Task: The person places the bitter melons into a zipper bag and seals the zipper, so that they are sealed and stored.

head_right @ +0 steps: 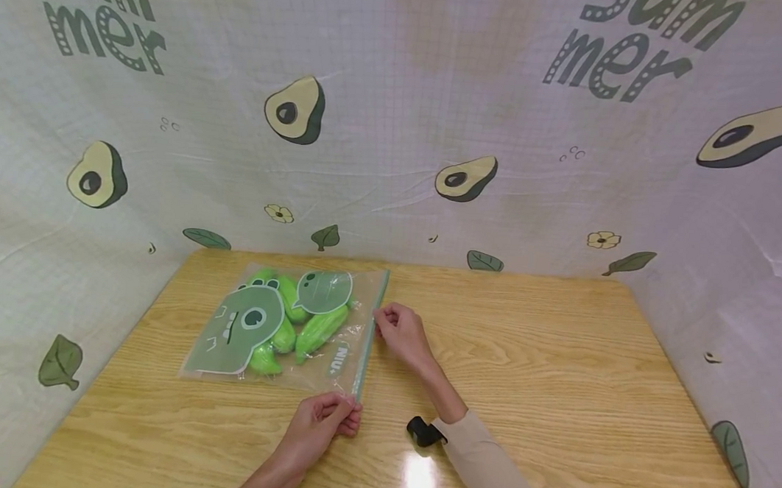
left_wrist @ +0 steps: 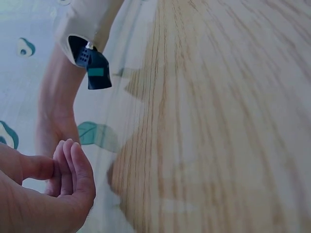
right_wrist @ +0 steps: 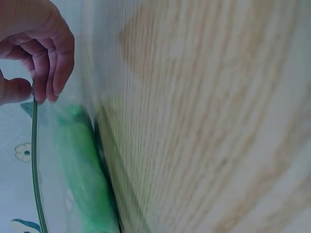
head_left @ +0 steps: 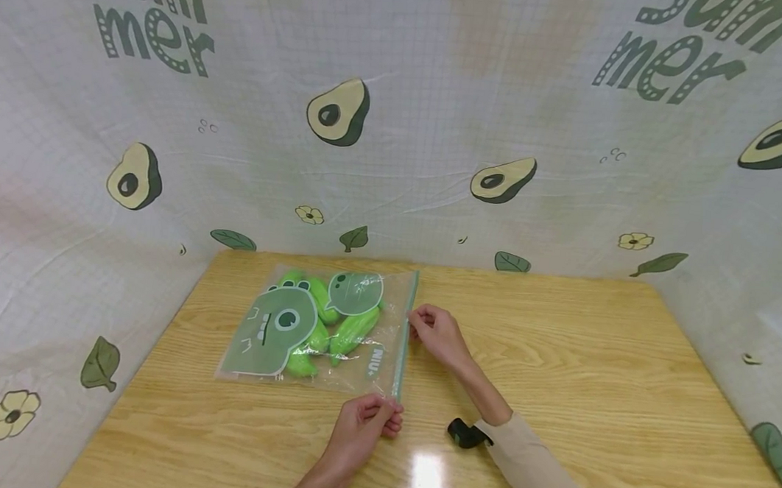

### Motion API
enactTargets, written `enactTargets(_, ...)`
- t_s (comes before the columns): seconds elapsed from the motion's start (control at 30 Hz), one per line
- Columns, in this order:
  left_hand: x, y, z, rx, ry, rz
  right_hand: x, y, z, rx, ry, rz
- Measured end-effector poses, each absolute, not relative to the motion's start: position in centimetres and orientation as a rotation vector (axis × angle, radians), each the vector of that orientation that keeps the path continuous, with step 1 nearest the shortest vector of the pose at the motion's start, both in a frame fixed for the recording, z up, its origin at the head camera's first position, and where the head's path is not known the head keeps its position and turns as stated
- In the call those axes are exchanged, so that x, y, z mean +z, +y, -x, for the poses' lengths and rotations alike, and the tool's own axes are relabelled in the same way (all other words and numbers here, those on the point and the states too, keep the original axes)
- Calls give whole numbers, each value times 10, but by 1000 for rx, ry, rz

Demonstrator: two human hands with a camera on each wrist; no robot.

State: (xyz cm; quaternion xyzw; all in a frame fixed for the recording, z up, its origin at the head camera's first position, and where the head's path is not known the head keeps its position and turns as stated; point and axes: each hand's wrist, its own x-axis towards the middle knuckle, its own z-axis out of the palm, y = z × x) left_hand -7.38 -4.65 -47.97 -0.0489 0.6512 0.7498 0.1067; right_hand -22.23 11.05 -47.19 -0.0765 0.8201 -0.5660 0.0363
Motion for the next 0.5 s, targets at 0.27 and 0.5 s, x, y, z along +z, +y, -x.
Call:
enactTargets(0.27, -479, -46, 73, 2204, 1925, 140, -472, 112, 230, -1741, 2509, 238)
enactTargets(0.5, -479, -46, 73, 2213, 1926, 133, -472, 112, 238, -1744, 2513, 237)
